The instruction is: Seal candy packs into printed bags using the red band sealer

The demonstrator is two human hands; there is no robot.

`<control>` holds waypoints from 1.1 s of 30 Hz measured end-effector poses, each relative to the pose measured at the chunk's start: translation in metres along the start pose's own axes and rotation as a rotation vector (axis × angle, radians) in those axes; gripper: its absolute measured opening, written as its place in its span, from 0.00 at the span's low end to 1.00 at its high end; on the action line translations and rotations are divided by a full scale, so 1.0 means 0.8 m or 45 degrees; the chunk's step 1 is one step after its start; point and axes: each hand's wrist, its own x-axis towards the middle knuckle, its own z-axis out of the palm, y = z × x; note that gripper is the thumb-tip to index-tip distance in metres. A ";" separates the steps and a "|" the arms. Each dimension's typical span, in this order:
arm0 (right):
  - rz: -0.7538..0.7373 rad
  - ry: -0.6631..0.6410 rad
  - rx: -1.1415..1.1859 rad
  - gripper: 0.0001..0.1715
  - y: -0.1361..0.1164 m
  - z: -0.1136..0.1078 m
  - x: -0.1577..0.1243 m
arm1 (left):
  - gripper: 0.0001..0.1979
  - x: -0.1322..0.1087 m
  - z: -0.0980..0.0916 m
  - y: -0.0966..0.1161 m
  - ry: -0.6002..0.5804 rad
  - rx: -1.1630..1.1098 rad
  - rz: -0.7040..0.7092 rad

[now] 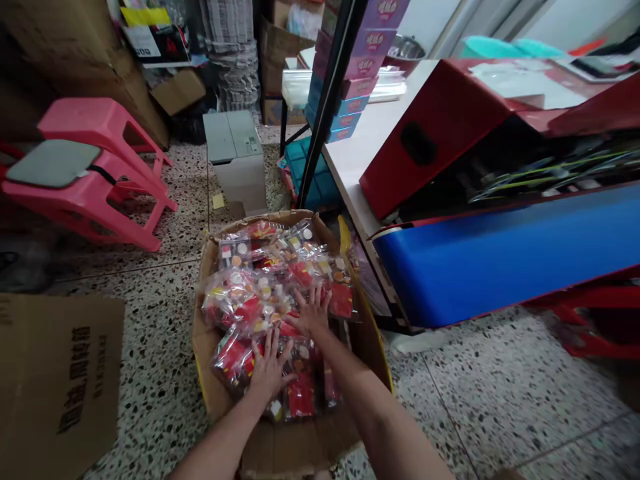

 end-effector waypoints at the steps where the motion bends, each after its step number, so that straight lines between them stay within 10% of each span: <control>1: 0.023 -0.026 0.006 0.52 -0.003 -0.004 -0.002 | 0.42 -0.003 -0.005 0.003 0.017 -0.011 0.008; 7: -0.136 -0.057 0.207 0.37 -0.004 -0.074 -0.087 | 0.34 -0.070 -0.093 -0.019 0.402 -0.153 0.127; 11: 0.034 0.445 0.206 0.33 0.027 -0.116 -0.092 | 0.39 -0.026 -0.146 -0.069 0.713 -0.172 -0.196; 14: 0.394 0.435 0.145 0.59 0.030 -0.094 -0.046 | 0.44 0.060 -0.141 -0.089 0.514 -0.110 -0.355; 17: 0.301 0.106 0.201 0.65 -0.002 -0.039 -0.003 | 0.45 0.128 -0.113 -0.095 0.284 -0.064 -0.383; 20: 0.148 -0.054 0.214 0.59 -0.033 -0.012 0.022 | 0.43 0.150 -0.108 -0.106 0.129 -0.074 -0.399; 23: 0.063 -0.166 0.356 0.53 -0.032 -0.046 0.021 | 0.41 0.135 -0.145 -0.123 -0.030 -0.168 -0.341; 27: 0.050 0.238 0.574 0.36 0.005 -0.107 -0.051 | 0.30 0.125 -0.235 -0.127 0.239 -0.216 -0.261; 30: 0.373 0.672 0.442 0.46 0.012 -0.087 -0.134 | 0.34 0.171 -0.292 -0.112 0.571 -0.150 -0.122; 33: 0.511 0.349 0.330 0.63 -0.018 -0.021 -0.177 | 0.43 0.237 -0.299 -0.099 0.462 -0.074 0.036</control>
